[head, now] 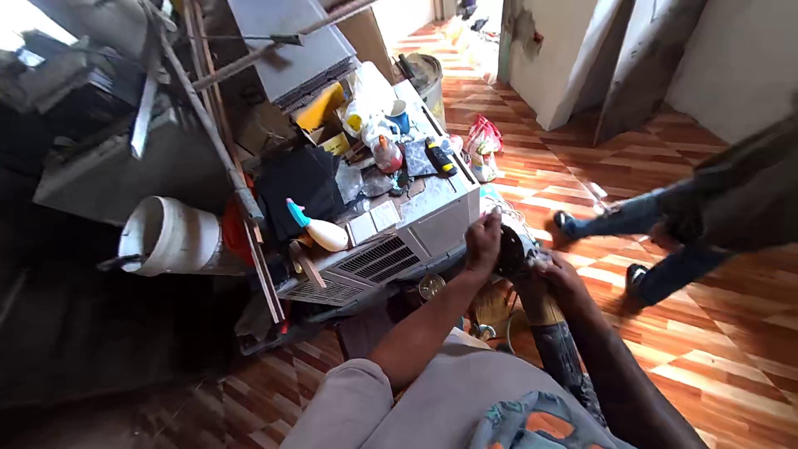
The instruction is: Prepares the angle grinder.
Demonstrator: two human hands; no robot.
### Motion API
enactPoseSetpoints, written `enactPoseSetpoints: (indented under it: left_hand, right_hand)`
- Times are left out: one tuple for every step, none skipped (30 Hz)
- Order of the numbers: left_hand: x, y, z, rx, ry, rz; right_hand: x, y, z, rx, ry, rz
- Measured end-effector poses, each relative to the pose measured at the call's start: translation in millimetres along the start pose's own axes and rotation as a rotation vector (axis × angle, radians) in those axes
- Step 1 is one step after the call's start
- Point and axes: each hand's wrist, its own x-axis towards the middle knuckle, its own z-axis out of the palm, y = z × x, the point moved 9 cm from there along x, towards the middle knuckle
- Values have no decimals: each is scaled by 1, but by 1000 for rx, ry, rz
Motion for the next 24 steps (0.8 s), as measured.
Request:
enactPoseSetpoints:
  left_hand:
    - [-5, -1, 0, -68, -30, -43]
    - [-10, 2, 2, -121, -74, -67]
    - [-17, 7, 2, -125, -123, -70]
    - [-25, 11, -1, -66, -153, -41]
    - [-30, 15, -4, 41, -180, 31]
    - [-33, 22, -8, 159, -190, 142]
    - [-37, 33, -10, 249, -180, 273]
    - [-43, 49, -7, 313, -182, 417]
    - [-49, 67, 0, 359, -225, 546]
    - [-56, 83, 13, 395, -309, 652]
    - [-60, 92, 28, 439, -410, 724]
    - [-63, 95, 42, 482, -512, 771]
    - [-66, 94, 54, 513, -582, 812]
    - [-68, 91, 61, 536, -608, 845]
    - [-71, 89, 66, 550, -603, 867]
    - [-74, 87, 69, 561, -577, 871]
    - [-77, 84, 71, 582, -539, 849]
    - [-78, 82, 73, 619, -501, 806]
    - [-78, 79, 75, 686, -480, 741]
    - [-75, 77, 76, 773, -482, 666]
    - [-72, 77, 76, 842, -501, 598]
    - [-72, 78, 75, 868, -534, 552]
    - [-75, 81, 74, 849, -580, 546]
    - [-82, 81, 75, 809, -656, 561]
  right_hand:
    - [-2, -6, -2, 14, -10, -19]
    - [-1, -10, -5, 53, -20, -57]
    - [-1, -11, -11, 114, -27, -89]
    - [-3, -11, -15, 209, -35, -104]
    - [-5, -8, -19, 347, -51, -101]
    - [-8, -3, -20, 485, -72, -80]
    - [-14, 1, -20, 591, -103, -47]
    - [-21, 4, -19, 663, -117, -20]
    - [-29, 4, -17, 698, -107, 4]
    - [-37, 6, -16, 725, -94, 22]
    - [-41, 13, -19, 747, -93, 31]
    - [-44, 20, -19, 749, -96, 36]
    - [-46, 28, -20, 767, -119, 31]
    - [-47, 35, -21, 790, -133, 22]
    - [-49, 38, -21, 812, -132, 6]
    - [-53, 40, -20, 841, -124, -8]
    - [-57, 41, -18, 869, -123, -6]
    - [-62, 42, -16, 880, -116, 10]
    - [-68, 43, -14, 901, -125, 29]
    - [-71, 45, -14, 915, -133, 43]
    - [-72, 50, -13, 904, -135, 55]
    - [-73, 56, -14, 892, -141, 57]
    - [-75, 60, -14, 890, -146, 56]
    - [-76, 64, -15, 902, -160, 55]
